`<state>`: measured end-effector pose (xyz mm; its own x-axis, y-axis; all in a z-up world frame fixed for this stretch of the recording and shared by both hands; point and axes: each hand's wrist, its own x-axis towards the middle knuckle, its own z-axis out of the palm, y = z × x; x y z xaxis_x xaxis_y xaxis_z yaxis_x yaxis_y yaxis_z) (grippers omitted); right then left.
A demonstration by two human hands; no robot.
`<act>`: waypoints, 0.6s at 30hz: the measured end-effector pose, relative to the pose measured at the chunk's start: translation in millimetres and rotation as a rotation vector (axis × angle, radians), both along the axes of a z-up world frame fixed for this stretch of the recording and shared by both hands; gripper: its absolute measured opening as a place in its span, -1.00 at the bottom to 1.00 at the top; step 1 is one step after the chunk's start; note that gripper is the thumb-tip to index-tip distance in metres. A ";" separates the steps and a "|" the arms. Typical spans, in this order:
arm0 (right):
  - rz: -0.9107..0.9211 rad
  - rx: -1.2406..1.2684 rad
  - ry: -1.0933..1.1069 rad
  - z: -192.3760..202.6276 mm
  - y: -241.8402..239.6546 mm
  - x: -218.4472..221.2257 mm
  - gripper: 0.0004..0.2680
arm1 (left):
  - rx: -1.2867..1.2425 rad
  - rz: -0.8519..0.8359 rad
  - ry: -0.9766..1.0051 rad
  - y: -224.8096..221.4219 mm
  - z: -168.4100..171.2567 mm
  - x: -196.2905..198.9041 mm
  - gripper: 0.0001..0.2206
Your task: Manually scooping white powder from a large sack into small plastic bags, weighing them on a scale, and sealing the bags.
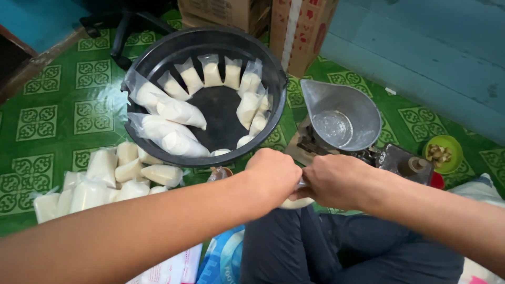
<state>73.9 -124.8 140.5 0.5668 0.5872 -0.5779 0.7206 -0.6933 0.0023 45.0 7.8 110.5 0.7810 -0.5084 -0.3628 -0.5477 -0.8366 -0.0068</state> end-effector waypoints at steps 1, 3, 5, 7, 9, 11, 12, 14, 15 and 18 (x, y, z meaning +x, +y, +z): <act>-0.003 0.011 -0.001 -1.1 -0.1 0.2 -0.68 | -0.042 -0.013 -0.004 2.1 -5.0 1.5 -0.79; -0.010 0.023 0.001 -2.4 -0.8 1.5 -0.68 | -0.084 -0.030 -0.006 6.6 -13.1 3.8 -0.80; 0.003 0.035 0.049 -2.3 -2.3 3.8 -0.70 | -0.141 -0.054 -0.021 11.0 -18.8 5.7 -0.76; 0.011 0.031 0.049 -9.4 -6.9 6.5 -0.70 | -0.151 -0.062 -0.010 11.4 -18.0 7.2 -0.75; 0.020 0.026 0.048 -12.3 -9.1 7.1 -0.71 | -0.161 -0.070 0.002 12.7 -20.7 7.9 -0.74; 0.038 0.050 0.030 -11.4 -8.9 5.5 -0.68 | -0.193 -0.070 -0.038 14.8 -27.6 7.2 -0.73; 0.038 0.050 0.030 -11.8 -9.0 5.3 -0.68 | -0.192 -0.070 -0.038 14.6 -29.2 7.4 -0.73; 0.056 0.064 0.022 -12.3 -9.8 5.1 -0.68 | -0.218 -0.062 -0.037 13.7 -32.2 8.1 -0.70; 0.055 0.064 0.022 -11.3 -9.5 4.2 -0.68 | -0.218 -0.063 -0.037 13.3 -33.1 7.9 -0.70; 0.056 0.080 0.016 -10.3 -9.3 3.2 -0.70 | -0.198 -0.060 -0.062 12.3 -34.8 8.0 -0.73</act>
